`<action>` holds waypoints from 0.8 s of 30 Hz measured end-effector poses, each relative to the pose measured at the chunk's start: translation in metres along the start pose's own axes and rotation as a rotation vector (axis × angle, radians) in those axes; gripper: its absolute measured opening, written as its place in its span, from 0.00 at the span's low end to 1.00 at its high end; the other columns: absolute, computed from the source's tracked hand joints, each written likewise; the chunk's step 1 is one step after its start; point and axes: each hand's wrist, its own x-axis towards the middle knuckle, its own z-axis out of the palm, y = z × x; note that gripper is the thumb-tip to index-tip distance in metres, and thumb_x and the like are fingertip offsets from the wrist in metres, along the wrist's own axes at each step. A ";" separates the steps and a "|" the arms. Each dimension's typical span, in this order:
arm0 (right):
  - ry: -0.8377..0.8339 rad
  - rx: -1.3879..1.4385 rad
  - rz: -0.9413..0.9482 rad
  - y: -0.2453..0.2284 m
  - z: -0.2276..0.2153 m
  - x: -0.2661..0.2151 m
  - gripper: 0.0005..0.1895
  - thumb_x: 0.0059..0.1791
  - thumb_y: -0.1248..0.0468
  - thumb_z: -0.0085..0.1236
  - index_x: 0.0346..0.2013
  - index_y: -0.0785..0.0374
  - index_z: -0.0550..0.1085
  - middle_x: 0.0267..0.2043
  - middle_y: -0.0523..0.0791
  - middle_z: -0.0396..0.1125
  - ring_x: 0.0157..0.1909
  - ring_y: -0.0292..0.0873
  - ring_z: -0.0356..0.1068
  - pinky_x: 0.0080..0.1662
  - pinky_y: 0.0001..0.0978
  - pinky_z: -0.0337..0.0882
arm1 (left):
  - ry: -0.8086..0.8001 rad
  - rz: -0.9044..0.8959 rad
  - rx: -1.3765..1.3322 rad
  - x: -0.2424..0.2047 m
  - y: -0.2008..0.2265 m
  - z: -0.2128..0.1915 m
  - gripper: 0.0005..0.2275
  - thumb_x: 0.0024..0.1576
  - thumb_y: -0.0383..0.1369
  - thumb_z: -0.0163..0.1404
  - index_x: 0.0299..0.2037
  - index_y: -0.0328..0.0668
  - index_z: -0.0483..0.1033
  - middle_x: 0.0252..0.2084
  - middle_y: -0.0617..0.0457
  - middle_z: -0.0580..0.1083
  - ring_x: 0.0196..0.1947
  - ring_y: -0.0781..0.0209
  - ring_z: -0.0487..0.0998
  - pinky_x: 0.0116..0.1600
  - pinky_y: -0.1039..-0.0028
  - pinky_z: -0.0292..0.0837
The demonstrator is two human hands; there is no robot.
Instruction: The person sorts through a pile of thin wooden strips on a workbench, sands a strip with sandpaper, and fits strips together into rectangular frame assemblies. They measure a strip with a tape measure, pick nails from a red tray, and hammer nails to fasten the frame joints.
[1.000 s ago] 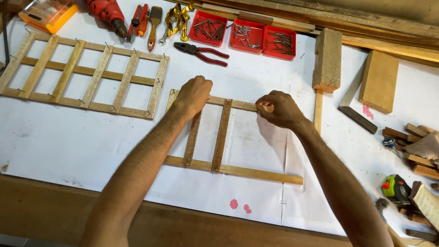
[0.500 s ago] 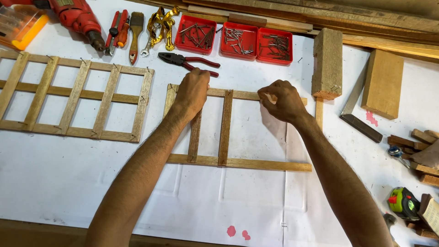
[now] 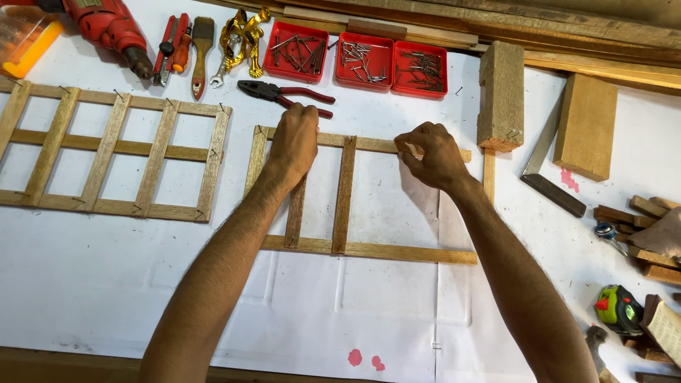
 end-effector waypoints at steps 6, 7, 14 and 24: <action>-0.005 0.014 0.023 -0.002 -0.001 -0.001 0.12 0.49 0.62 0.67 0.47 0.55 0.82 0.40 0.47 0.73 0.44 0.45 0.69 0.44 0.42 0.75 | 0.346 0.107 -0.201 -0.022 0.009 0.004 0.08 0.57 0.17 0.54 0.41 0.33 0.70 0.42 0.44 0.71 0.44 0.51 0.75 0.45 0.64 0.77; -0.004 0.014 0.026 0.000 0.000 -0.001 0.12 0.49 0.62 0.67 0.47 0.55 0.82 0.40 0.47 0.73 0.44 0.45 0.69 0.44 0.42 0.75 | 0.344 0.109 -0.201 -0.021 0.008 0.005 0.08 0.57 0.17 0.54 0.41 0.33 0.70 0.42 0.44 0.71 0.44 0.51 0.75 0.45 0.64 0.77; 0.030 0.024 -0.009 0.000 0.004 -0.002 0.12 0.49 0.63 0.67 0.47 0.56 0.82 0.40 0.47 0.72 0.45 0.45 0.70 0.44 0.40 0.76 | 0.402 0.097 -0.203 -0.022 0.006 0.013 0.08 0.58 0.17 0.54 0.41 0.35 0.68 0.42 0.46 0.69 0.43 0.54 0.74 0.45 0.64 0.76; 0.017 -0.020 -0.025 0.000 0.004 0.000 0.12 0.50 0.62 0.65 0.48 0.57 0.81 0.41 0.48 0.72 0.46 0.46 0.69 0.45 0.41 0.76 | 0.381 0.066 -0.188 -0.023 0.009 0.011 0.08 0.58 0.17 0.53 0.41 0.36 0.68 0.42 0.46 0.68 0.44 0.53 0.74 0.47 0.62 0.75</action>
